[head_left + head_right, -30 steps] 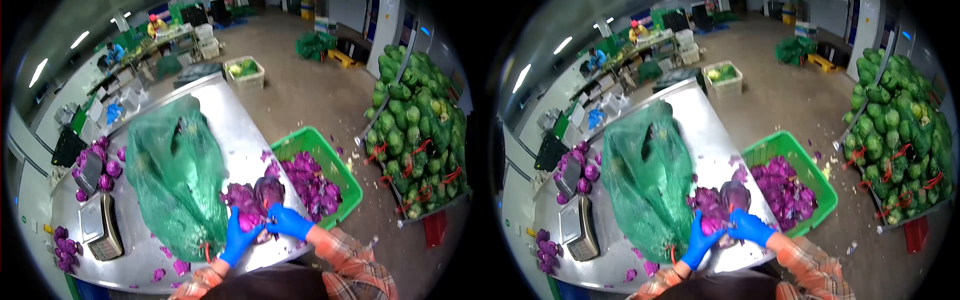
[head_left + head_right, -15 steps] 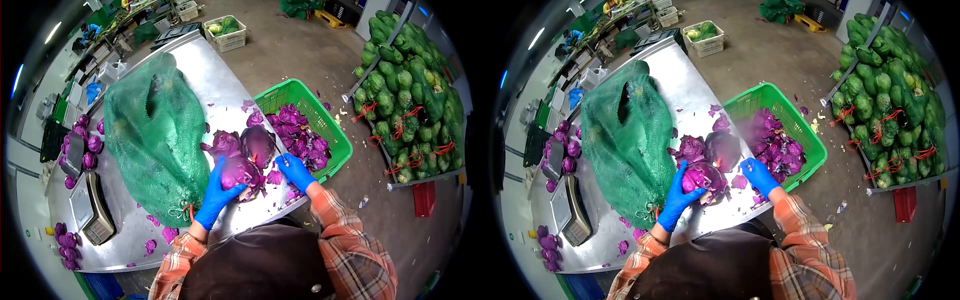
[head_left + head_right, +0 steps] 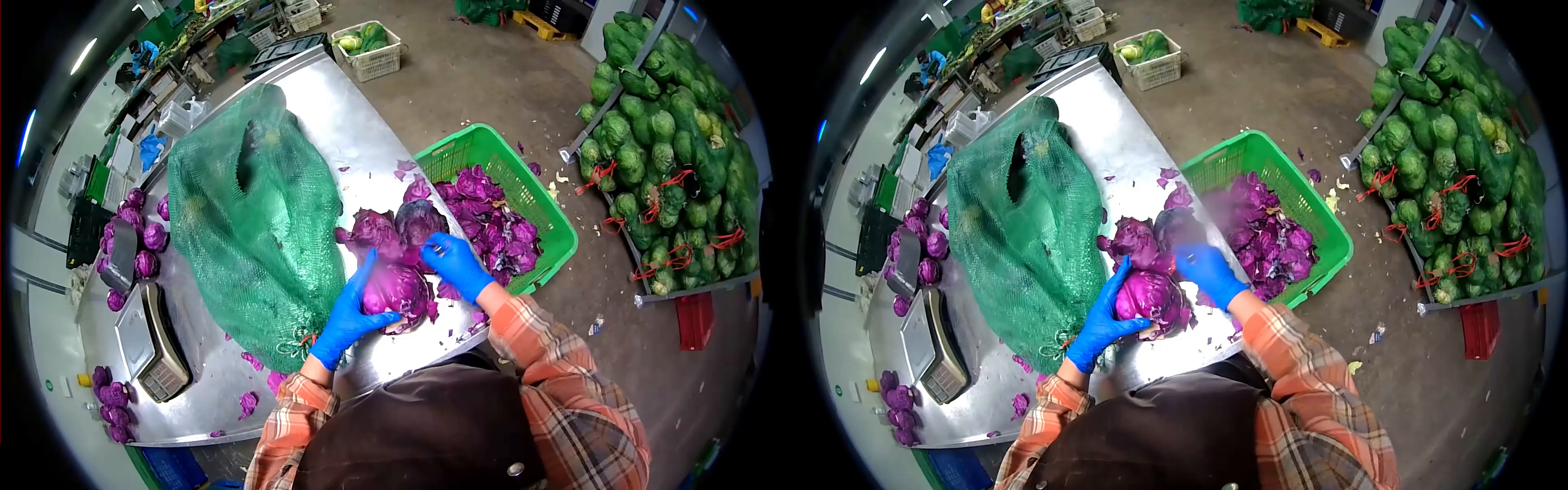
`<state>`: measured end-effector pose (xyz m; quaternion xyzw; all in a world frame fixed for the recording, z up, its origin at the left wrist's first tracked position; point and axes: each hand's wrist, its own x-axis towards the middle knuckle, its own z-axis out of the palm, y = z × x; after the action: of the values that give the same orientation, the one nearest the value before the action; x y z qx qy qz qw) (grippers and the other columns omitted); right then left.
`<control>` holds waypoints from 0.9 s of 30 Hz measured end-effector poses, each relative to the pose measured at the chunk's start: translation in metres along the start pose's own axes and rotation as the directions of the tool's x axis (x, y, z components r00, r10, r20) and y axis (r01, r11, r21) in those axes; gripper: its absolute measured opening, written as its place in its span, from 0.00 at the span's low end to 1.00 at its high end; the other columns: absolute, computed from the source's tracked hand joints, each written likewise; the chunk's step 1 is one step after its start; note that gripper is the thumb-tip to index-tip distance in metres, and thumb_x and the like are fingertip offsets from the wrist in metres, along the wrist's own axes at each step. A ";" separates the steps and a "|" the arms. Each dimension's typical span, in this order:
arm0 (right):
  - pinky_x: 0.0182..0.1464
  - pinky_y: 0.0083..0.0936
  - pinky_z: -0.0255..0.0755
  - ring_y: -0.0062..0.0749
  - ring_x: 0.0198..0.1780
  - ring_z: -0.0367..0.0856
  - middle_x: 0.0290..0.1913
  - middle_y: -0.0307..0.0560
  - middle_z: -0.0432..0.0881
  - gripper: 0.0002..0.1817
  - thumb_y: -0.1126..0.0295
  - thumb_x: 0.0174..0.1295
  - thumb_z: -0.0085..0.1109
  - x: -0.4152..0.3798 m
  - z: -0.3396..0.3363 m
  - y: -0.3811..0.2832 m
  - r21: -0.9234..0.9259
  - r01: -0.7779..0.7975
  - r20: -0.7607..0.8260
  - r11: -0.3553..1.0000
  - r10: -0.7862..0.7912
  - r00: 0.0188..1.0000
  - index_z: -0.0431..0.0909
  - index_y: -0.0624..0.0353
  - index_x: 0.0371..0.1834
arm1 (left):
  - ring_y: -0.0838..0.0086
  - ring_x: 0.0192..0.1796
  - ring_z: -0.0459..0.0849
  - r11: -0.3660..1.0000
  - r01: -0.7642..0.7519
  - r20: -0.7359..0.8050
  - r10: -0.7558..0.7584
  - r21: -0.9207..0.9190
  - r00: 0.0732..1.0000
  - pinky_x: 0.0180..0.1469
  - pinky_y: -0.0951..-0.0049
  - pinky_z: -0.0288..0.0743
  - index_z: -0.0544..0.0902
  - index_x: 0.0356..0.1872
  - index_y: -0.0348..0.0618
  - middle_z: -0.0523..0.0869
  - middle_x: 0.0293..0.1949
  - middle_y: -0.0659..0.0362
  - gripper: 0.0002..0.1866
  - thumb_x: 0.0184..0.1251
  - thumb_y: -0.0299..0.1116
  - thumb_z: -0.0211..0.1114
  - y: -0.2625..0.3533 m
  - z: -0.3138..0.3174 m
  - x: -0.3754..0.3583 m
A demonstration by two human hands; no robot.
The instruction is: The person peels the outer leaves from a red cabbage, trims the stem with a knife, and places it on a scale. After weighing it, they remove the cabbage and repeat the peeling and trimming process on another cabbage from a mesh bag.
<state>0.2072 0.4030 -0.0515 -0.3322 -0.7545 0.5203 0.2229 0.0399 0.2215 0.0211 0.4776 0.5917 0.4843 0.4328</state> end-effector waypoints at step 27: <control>0.37 0.45 0.73 0.51 0.36 0.83 0.35 0.58 0.82 0.18 0.55 0.61 0.60 0.009 0.021 -0.062 -0.227 0.170 0.262 0.959 -0.108 0.959 0.79 0.61 0.41 | 0.49 0.60 0.73 0.896 -0.004 -0.169 0.088 0.444 0.982 0.63 0.56 0.68 0.68 0.69 0.47 0.71 0.58 0.42 0.53 0.36 0.53 0.82 -0.005 0.008 -0.023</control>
<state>0.1700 0.3814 -0.0011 -0.2359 -0.8568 0.4425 0.1203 0.0513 0.1997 0.0164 0.5303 0.7120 0.3897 0.2449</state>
